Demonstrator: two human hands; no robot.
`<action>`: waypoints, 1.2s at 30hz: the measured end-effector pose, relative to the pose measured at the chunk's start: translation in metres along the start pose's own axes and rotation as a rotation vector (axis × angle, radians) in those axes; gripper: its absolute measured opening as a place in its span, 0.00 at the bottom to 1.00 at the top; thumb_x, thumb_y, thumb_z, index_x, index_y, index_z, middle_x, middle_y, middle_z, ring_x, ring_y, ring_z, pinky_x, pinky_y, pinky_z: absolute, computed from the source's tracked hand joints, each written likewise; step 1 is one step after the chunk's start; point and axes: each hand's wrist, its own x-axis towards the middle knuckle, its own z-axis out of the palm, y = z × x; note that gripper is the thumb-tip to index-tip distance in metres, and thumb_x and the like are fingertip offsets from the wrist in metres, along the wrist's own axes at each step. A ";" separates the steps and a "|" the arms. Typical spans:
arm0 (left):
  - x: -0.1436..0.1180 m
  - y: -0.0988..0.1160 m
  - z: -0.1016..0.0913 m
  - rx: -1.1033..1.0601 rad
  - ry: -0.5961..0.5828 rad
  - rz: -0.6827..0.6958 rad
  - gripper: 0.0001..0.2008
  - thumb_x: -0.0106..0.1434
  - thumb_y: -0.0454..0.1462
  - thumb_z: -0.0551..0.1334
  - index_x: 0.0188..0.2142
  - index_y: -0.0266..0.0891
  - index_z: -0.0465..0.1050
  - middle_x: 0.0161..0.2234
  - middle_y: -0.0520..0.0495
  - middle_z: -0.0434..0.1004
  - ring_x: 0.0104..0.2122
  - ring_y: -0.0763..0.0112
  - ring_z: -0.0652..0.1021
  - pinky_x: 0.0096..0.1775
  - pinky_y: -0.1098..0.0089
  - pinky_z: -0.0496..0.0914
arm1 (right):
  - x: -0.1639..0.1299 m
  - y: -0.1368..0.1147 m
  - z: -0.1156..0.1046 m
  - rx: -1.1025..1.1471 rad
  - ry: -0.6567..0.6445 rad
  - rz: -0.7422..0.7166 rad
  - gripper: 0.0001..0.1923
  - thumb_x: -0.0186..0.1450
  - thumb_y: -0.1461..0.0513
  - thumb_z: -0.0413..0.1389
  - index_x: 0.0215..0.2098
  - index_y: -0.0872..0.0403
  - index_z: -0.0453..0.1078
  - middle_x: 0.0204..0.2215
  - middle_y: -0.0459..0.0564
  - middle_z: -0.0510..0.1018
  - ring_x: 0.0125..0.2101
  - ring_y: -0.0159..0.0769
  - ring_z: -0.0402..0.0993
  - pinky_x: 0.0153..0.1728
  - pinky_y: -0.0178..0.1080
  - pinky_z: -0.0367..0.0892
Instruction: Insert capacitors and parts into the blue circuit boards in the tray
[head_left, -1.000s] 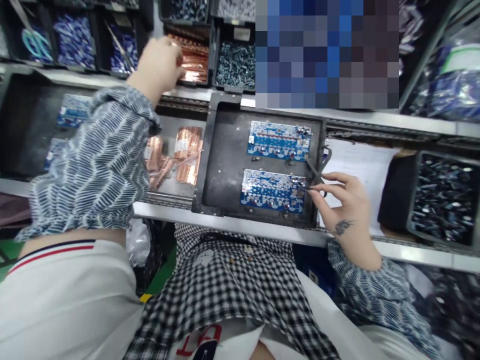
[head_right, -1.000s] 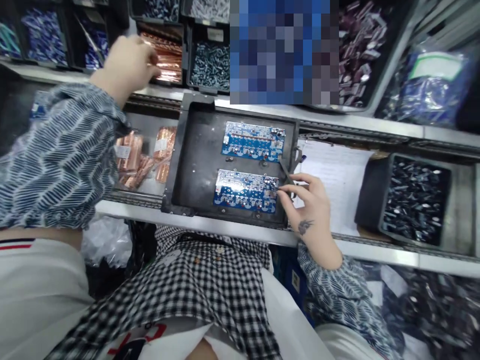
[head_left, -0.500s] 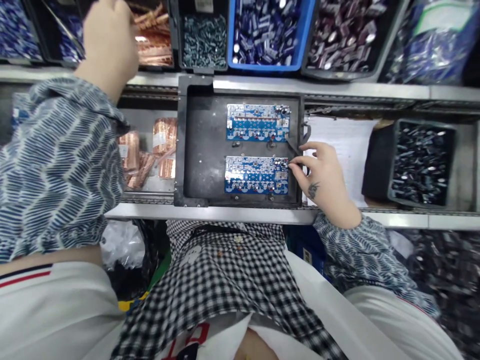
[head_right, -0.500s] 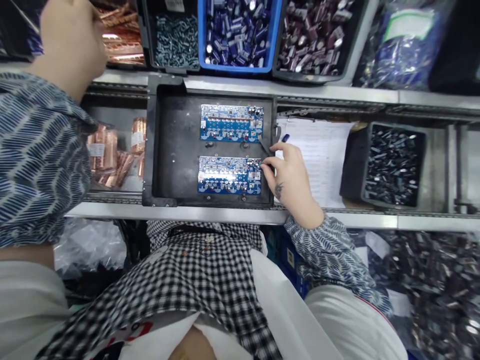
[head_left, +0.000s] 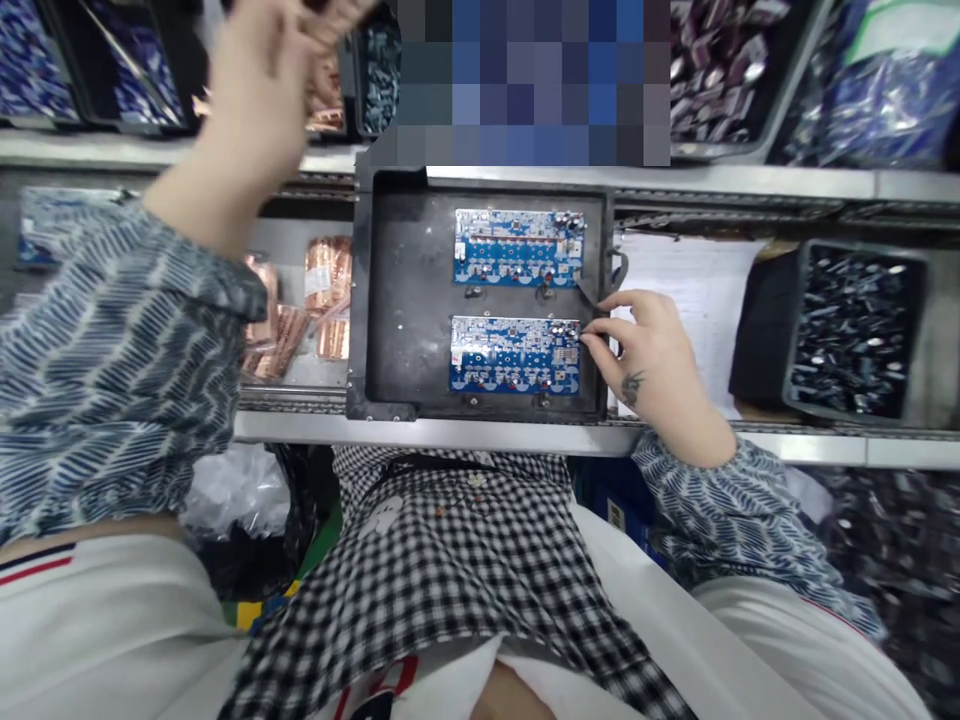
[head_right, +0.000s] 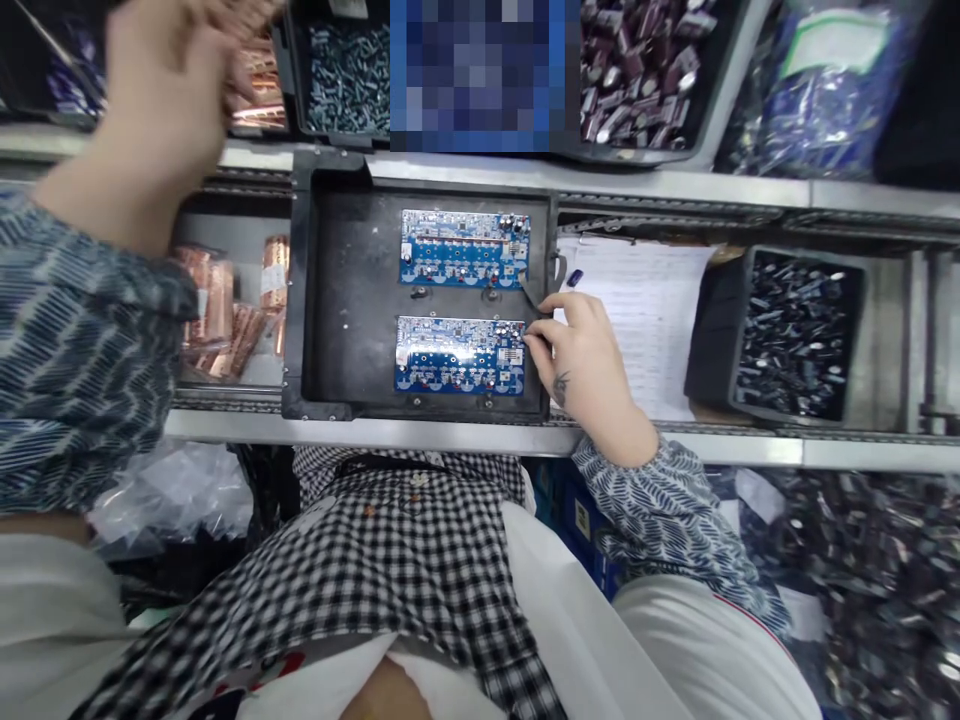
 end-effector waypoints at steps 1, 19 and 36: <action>-0.008 0.005 0.015 -0.073 -0.053 -0.059 0.14 0.78 0.25 0.53 0.39 0.42 0.69 0.30 0.54 0.72 0.30 0.77 0.64 0.37 0.72 0.66 | 0.000 0.000 0.000 0.004 -0.013 -0.005 0.08 0.70 0.59 0.57 0.35 0.46 0.77 0.47 0.56 0.77 0.50 0.56 0.73 0.53 0.62 0.69; -0.095 0.043 0.135 -0.473 -0.378 -0.246 0.09 0.79 0.35 0.56 0.39 0.38 0.67 0.28 0.52 0.71 0.24 0.78 0.71 0.30 0.77 0.63 | 0.092 -0.012 0.018 0.823 0.074 0.253 0.24 0.71 0.38 0.54 0.52 0.44 0.72 0.46 0.51 0.81 0.45 0.44 0.81 0.37 0.45 0.79; -0.094 0.039 0.137 -0.460 -0.324 -0.255 0.13 0.79 0.37 0.54 0.35 0.40 0.67 0.27 0.52 0.73 0.26 0.74 0.74 0.34 0.74 0.67 | 0.099 -0.031 0.043 0.868 0.167 0.318 0.25 0.68 0.35 0.54 0.43 0.45 0.68 0.46 0.51 0.82 0.46 0.44 0.82 0.43 0.49 0.80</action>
